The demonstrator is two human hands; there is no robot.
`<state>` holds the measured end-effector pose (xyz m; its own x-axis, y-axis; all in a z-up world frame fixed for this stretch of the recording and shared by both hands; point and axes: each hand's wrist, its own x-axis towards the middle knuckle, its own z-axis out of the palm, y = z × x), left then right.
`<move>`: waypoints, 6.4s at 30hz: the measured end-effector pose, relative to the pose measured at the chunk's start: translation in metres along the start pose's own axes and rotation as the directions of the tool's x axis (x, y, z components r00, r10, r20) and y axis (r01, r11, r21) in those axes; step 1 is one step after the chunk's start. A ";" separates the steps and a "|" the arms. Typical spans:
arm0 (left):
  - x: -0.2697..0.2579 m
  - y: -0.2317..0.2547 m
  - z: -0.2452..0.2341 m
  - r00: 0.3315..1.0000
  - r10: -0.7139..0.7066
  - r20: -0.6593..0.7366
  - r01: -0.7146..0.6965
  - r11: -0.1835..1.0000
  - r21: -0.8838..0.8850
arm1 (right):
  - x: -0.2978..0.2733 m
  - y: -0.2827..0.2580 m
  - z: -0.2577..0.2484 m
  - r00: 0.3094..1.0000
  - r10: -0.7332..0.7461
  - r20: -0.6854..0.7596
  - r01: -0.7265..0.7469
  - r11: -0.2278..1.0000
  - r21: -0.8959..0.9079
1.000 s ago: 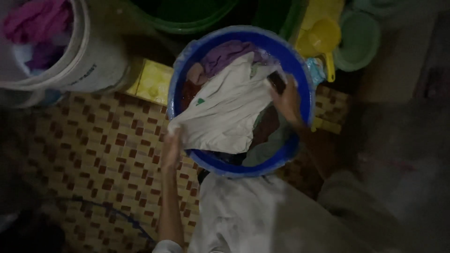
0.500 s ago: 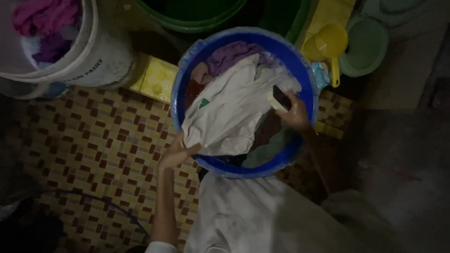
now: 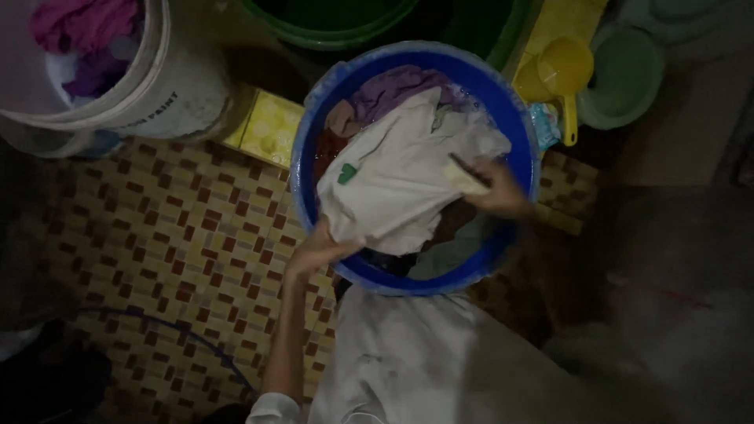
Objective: The person washes clothes by hand in a basin using soap and a brush.
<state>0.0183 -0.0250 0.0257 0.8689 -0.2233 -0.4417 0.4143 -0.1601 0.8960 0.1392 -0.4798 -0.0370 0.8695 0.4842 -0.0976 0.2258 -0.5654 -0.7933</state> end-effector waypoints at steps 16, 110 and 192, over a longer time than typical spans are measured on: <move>0.085 -0.049 0.057 0.931 -0.212 -0.298 0.085 0.918 -0.388 | 0.118 0.105 0.019 0.853 0.283 -0.439 -0.353 0.932 -0.085; 0.028 -0.014 0.036 0.934 -0.123 -0.336 -0.155 0.708 -0.689 | 0.059 0.021 0.065 0.919 0.105 -0.381 -0.154 0.983 -0.100; 0.019 -0.055 0.091 0.886 -0.187 0.424 0.098 0.970 0.223 | -0.002 -0.179 0.111 0.919 0.057 -0.390 -0.145 0.969 -0.201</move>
<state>-0.0120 -0.1076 -0.0361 0.5779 -0.5754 -0.5787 0.4265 -0.3917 0.8153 0.0482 -0.3062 0.0385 0.9833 0.1521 0.0996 0.1805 -0.7521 -0.6338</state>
